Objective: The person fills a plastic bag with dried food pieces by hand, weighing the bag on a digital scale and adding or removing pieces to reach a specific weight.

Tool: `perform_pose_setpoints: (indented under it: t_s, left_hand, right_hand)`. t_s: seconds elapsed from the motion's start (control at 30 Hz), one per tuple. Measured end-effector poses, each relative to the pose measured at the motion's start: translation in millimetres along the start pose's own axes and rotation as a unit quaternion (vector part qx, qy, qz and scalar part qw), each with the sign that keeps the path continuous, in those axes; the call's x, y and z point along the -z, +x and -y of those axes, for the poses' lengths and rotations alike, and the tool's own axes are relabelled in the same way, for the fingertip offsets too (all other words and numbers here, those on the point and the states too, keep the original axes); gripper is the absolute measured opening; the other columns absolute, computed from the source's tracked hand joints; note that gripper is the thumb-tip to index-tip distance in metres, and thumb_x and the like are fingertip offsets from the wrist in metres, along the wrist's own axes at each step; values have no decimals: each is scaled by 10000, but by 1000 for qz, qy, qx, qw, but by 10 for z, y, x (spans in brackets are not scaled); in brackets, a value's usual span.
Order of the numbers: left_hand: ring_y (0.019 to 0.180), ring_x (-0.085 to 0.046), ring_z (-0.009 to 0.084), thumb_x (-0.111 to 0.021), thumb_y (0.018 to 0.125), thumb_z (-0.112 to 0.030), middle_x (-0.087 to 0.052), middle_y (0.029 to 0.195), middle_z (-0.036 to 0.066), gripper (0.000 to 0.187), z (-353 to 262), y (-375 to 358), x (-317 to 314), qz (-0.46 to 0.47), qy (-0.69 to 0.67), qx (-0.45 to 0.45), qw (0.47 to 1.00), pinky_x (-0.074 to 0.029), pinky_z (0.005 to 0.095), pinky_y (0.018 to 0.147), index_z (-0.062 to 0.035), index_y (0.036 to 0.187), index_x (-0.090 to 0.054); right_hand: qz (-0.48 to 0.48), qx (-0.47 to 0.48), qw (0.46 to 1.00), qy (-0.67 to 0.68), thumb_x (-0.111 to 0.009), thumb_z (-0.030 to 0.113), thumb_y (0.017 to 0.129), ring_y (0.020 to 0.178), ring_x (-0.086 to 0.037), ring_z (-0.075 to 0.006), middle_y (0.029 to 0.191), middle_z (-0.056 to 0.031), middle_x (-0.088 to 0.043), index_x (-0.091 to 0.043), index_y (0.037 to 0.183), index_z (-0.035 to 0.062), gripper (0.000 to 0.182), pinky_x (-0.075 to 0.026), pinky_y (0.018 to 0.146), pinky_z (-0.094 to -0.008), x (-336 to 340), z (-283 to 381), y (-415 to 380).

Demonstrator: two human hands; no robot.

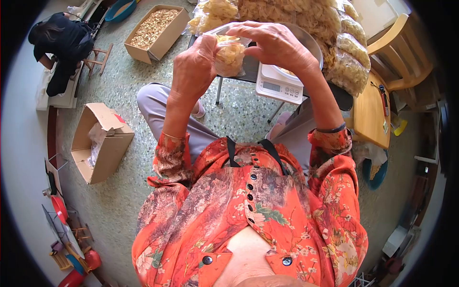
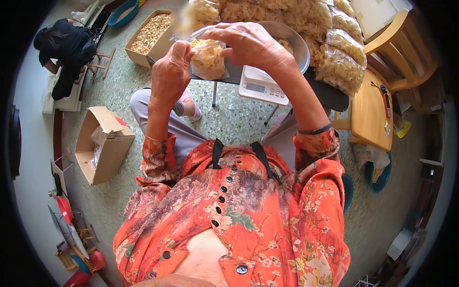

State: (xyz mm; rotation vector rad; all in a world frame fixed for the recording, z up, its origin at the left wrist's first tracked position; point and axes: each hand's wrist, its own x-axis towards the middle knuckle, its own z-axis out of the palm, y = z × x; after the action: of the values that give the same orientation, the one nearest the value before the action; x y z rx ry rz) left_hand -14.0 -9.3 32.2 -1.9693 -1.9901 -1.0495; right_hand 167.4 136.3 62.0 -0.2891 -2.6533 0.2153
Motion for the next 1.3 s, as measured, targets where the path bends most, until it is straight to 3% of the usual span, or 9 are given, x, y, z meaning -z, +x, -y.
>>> perform_pose_setpoints:
  t_s: [0.2, 0.5, 0.7, 0.83, 0.9, 0.97, 1.1, 1.17, 1.3]
  left_hand:
    - [877, -703, 394, -684, 988, -253, -701, 997, 167, 260, -18, 82, -71, -22, -6, -58, 998, -540, 496, 733, -95, 1194, -675]
    - [889, -649, 304, -771, 890, -394, -607, 900, 98, 430, 1, 86, -54, 33, 81, -74, 993, -532, 434, 767, -116, 1218, -751]
    - [878, -655, 312, -737, 927, -350, -623, 863, 115, 308, -36, 199, -23, 39, 129, -89, 987, -525, 442, 763, -128, 1135, -785]
    - [914, -655, 324, -758, 888, -296, -614, 879, 106, 212, 24, 194, -116, 76, 102, -58, 990, -528, 465, 773, -119, 1003, -744]
    - [919, -650, 337, -765, 886, -279, -616, 891, 114, 232, 24, 194, -90, 83, 81, -45, 992, -526, 470, 775, -115, 1048, -747]
    - [930, -655, 342, -767, 888, -275, -631, 920, 118, 253, 33, 181, -73, 69, 64, -43, 995, -527, 467, 783, -111, 1079, -745]
    - [966, -670, 354, -767, 898, -284, -674, 1020, 128, 313, 2, 191, -7, 48, -2, -13, 999, -530, 464, 807, -102, 1151, -732]
    - [942, -683, 342, -771, 904, -257, -689, 1026, 120, 288, -27, 190, 17, 35, -10, -10, 999, -538, 449, 794, -101, 1142, -724]
    - [849, -687, 320, -770, 908, -191, -684, 940, 96, 189, -23, 180, 34, 12, -59, 5, 998, -539, 424, 741, -102, 1072, -741]
  right_hand:
    - [-2, 3, 998, -57, -652, 7, 879, 939, -708, -340, 979, -114, -676, -707, 898, 49, 71, -581, 840, -435, 106, -91, 108]
    - [-39, -12, 999, 4, -662, 42, 897, 937, -708, -359, 1023, -148, -676, -688, 921, 13, 46, -579, 841, -441, -101, -83, -20]
    - [-115, 2, 993, 4, -654, 41, 918, 955, -711, -360, 1018, -142, -680, -691, 953, 23, 54, -576, 858, -448, -181, -77, 50]
    - [-151, 29, 984, 93, -721, 3, 895, 1005, -741, -260, 1221, -94, -725, -735, 1077, 43, 188, -595, 907, -383, -159, -199, -49]
    - [-169, -8, 974, 149, -700, 54, 871, 1019, -710, -338, 1083, -124, -748, -768, 1010, 82, 158, -570, 948, -415, 178, -196, -138]
    - [-221, -141, 951, 164, -734, 28, 892, 773, -731, -183, 861, -72, -754, -745, 1043, 49, 153, -577, 712, -303, 477, -179, -307]
    - [-86, -255, 961, 71, -724, 74, 904, 866, -743, -194, 1006, -105, -772, -739, 1092, 37, 192, -595, 782, -355, 592, -566, -704]
    - [6, -302, 952, -48, -709, 141, 878, 1011, -700, -348, 1074, -131, -740, -763, 988, 91, 132, -558, 937, -452, 594, -578, -832]
    - [49, -284, 949, -131, -700, 188, 899, 964, -698, -359, 1001, -195, -725, -731, 1082, 55, 228, -549, 890, -450, 497, -557, -925]
